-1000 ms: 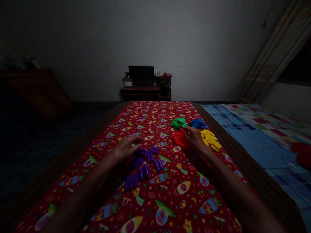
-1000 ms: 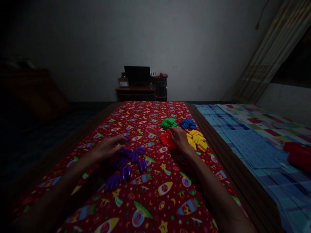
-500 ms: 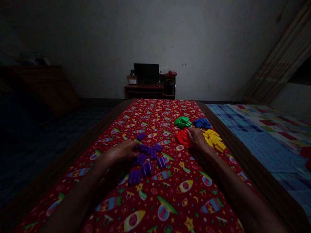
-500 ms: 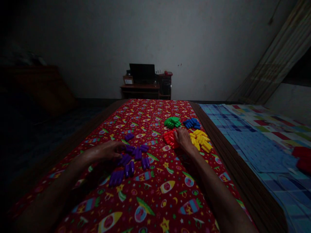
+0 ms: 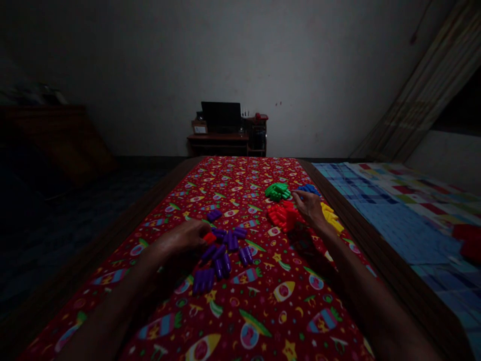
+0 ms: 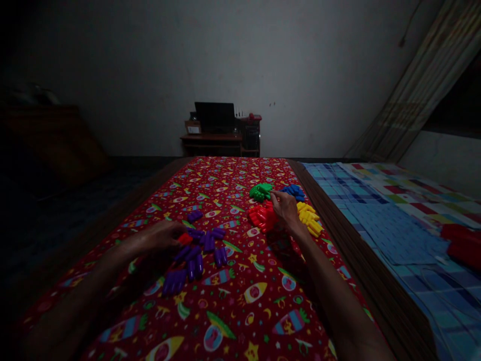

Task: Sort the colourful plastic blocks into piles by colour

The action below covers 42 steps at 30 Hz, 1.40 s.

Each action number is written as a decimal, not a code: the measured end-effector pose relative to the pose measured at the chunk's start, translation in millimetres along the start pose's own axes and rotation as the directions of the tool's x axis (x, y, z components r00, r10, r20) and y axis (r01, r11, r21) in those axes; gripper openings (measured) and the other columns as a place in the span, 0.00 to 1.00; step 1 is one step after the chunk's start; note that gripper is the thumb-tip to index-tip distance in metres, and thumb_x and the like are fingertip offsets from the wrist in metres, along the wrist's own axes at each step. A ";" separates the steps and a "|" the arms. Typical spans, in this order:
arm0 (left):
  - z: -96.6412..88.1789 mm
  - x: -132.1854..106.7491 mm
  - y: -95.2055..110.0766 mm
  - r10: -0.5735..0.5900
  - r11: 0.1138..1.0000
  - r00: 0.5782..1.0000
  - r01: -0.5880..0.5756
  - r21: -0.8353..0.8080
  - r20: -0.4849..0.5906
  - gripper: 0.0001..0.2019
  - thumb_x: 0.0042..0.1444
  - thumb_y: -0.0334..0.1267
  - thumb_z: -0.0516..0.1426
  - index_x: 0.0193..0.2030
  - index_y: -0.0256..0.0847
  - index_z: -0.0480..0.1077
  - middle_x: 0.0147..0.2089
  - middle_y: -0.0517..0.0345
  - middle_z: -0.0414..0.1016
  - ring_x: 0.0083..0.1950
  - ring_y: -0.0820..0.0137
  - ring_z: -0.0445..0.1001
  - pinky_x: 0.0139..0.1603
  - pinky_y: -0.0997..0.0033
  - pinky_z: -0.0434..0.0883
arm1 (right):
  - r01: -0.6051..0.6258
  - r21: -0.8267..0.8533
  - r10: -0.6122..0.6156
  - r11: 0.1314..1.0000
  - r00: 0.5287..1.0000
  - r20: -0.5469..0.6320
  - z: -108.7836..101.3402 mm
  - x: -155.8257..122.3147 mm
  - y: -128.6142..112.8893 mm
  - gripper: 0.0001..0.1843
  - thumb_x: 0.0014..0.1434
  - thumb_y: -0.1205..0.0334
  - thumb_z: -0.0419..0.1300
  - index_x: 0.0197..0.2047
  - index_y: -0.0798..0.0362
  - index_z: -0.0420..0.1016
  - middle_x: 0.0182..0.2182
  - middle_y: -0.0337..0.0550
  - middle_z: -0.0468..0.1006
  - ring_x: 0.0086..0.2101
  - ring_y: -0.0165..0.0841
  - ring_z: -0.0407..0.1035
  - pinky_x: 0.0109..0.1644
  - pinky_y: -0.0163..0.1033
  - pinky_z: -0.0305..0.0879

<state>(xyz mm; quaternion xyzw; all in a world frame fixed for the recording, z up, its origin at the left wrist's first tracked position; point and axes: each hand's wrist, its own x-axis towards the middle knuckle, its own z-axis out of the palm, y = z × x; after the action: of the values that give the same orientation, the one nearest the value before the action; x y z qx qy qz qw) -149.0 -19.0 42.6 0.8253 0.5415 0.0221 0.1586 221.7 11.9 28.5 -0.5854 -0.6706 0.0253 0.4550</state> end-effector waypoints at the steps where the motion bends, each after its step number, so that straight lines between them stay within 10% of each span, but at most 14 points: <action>1: -3.2 0.9 2.0 0.011 1.000 0.999 -0.012 -0.028 -0.043 0.07 0.43 0.39 0.56 0.27 0.40 0.73 0.26 0.62 0.73 0.29 0.71 0.70 0.28 0.76 0.61 | 0.000 0.026 0.000 1.000 1.000 -0.002 -2.1 0.5 -4.6 0.15 0.60 0.60 0.54 0.39 0.53 0.83 0.36 0.47 0.84 0.36 0.39 0.77 0.42 0.40 0.69; 7: -3.4 0.7 42.1 0.022 0.953 0.947 -0.117 -0.280 -0.320 0.13 0.50 0.49 0.57 0.31 0.40 0.72 0.28 0.60 0.74 0.29 0.70 0.70 0.29 0.75 0.65 | 0.152 0.207 -0.188 0.966 0.968 0.166 -1.4 -17.3 -47.3 0.14 0.62 0.60 0.56 0.41 0.51 0.82 0.38 0.45 0.84 0.38 0.37 0.77 0.42 0.38 0.70; 15: 41.6 -2.1 82.3 0.194 0.866 0.926 -0.317 -0.387 -0.324 0.10 0.56 0.42 0.55 0.35 0.40 0.75 0.29 0.62 0.77 0.29 0.73 0.72 0.30 0.77 0.66 | 0.418 0.320 -0.524 0.850 0.736 0.430 20.0 -64.8 -94.9 0.11 0.63 0.63 0.58 0.47 0.54 0.78 0.38 0.48 0.82 0.35 0.32 0.74 0.37 0.33 0.62; 28: 36.3 -0.7 79.0 0.145 0.920 0.940 -0.244 -0.308 -0.310 0.14 0.62 0.39 0.51 0.46 0.40 0.76 0.43 0.53 0.82 0.44 0.66 0.79 0.43 0.71 0.72 | 0.319 -0.232 -0.151 0.919 0.828 0.540 -2.7 -27.1 -27.7 0.09 0.54 0.67 0.64 0.40 0.57 0.79 0.38 0.53 0.79 0.39 0.37 0.71 0.40 0.35 0.61; 36: 39.3 4.0 70.8 0.130 0.928 0.929 -0.237 -0.288 -0.345 0.14 0.62 0.39 0.50 0.46 0.41 0.75 0.44 0.54 0.81 0.45 0.66 0.78 0.47 0.70 0.72 | 0.145 -0.202 -0.098 0.969 0.969 0.228 5.0 0.0 1.5 0.14 0.62 0.62 0.53 0.38 0.54 0.80 0.34 0.47 0.81 0.34 0.34 0.73 0.37 0.34 0.62; 42: 35.6 0.7 74.4 0.143 0.929 0.932 -0.242 -0.281 -0.332 0.14 0.62 0.39 0.50 0.45 0.40 0.76 0.44 0.54 0.81 0.45 0.65 0.78 0.48 0.70 0.71 | 0.118 -0.404 0.067 0.907 0.908 0.415 10.9 29.4 23.2 0.13 0.55 0.69 0.53 0.34 0.59 0.80 0.30 0.50 0.80 0.32 0.33 0.72 0.32 0.32 0.56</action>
<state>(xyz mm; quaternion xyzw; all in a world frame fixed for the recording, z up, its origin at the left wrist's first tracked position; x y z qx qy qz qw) -75.3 -53.8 30.0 0.8252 0.4642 0.2518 0.2004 235.3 48.4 26.0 -0.6412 -0.7497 -0.0007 0.1638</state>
